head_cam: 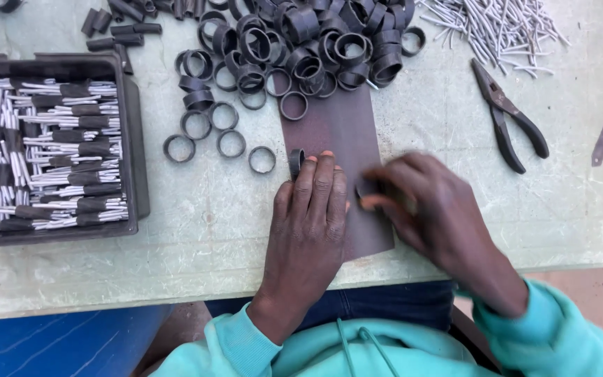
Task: Sanding and cleaning the edges of small black rings using sandpaper and a small metal tool on a workshop table.
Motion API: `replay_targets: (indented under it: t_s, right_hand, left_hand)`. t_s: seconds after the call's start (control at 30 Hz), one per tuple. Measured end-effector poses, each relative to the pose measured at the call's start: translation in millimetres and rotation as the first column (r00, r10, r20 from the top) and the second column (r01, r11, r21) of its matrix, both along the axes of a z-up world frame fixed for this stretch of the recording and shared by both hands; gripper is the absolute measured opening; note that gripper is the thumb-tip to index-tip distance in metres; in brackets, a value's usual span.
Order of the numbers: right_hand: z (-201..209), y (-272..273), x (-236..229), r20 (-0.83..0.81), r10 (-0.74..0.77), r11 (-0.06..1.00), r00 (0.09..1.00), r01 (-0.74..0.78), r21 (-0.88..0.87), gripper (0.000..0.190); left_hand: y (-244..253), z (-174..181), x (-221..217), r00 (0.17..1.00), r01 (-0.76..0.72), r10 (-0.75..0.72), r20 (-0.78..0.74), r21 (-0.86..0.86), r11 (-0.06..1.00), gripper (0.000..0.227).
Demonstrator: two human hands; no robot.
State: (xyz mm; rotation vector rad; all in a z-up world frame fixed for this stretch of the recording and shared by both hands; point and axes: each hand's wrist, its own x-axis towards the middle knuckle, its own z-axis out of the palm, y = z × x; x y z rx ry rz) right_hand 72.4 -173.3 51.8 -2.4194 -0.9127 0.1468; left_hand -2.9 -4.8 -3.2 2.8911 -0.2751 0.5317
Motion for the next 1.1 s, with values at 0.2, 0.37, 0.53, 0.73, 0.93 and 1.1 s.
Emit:
replay_targets:
  t_s: [0.2, 0.37, 0.53, 0.73, 0.93, 1.1]
  right_hand:
    - [-21.4, 23.0, 41.2, 0.190, -0.026, 0.993, 0.982, 0.003, 0.121, 0.027]
    - [-1.7, 3.4, -17.1, 0.065, -0.034, 0.999, 0.997, 0.033, 0.016, 0.029]
    - [-24.5, -5.0, -11.9, -0.021, -0.164, 0.986, 0.986, 0.165, 0.015, 0.028]
    - [-27.6, 21.1, 52.6, 0.178, -0.146, 0.976, 0.973, 0.111, 0.190, 0.032]
    - [-6.3, -12.1, 22.6, -0.094, -0.184, 0.966, 0.978, 0.198, 0.168, 0.079]
    - [1.5, -43.2, 0.7, 0.039, -0.245, 0.946, 0.969, 0.230, 0.228, 0.044]
  left_hand:
    - [0.3, 1.5, -0.4, 1.000, 0.010, -0.009, 0.022, -0.064, 0.998, 0.038]
    - [1.3, -2.0, -0.1, 1.000, -0.001, 0.002, 0.011, -0.085, 0.996, 0.041]
    - [1.9, -1.8, 3.8, 0.999, 0.031, -0.031, -0.036, -0.007, 1.000, 0.047]
    - [0.6, -3.0, 0.9, 0.997, 0.013, -0.015, 0.079, 0.020, 1.000, 0.039]
    - [5.8, -8.3, -1.3, 0.999, -0.009, 0.011, 0.047, -0.024, 1.000, 0.042]
    - [2.7, -11.4, 1.5, 0.999, -0.029, 0.029, 0.041, 0.019, 0.999, 0.042]
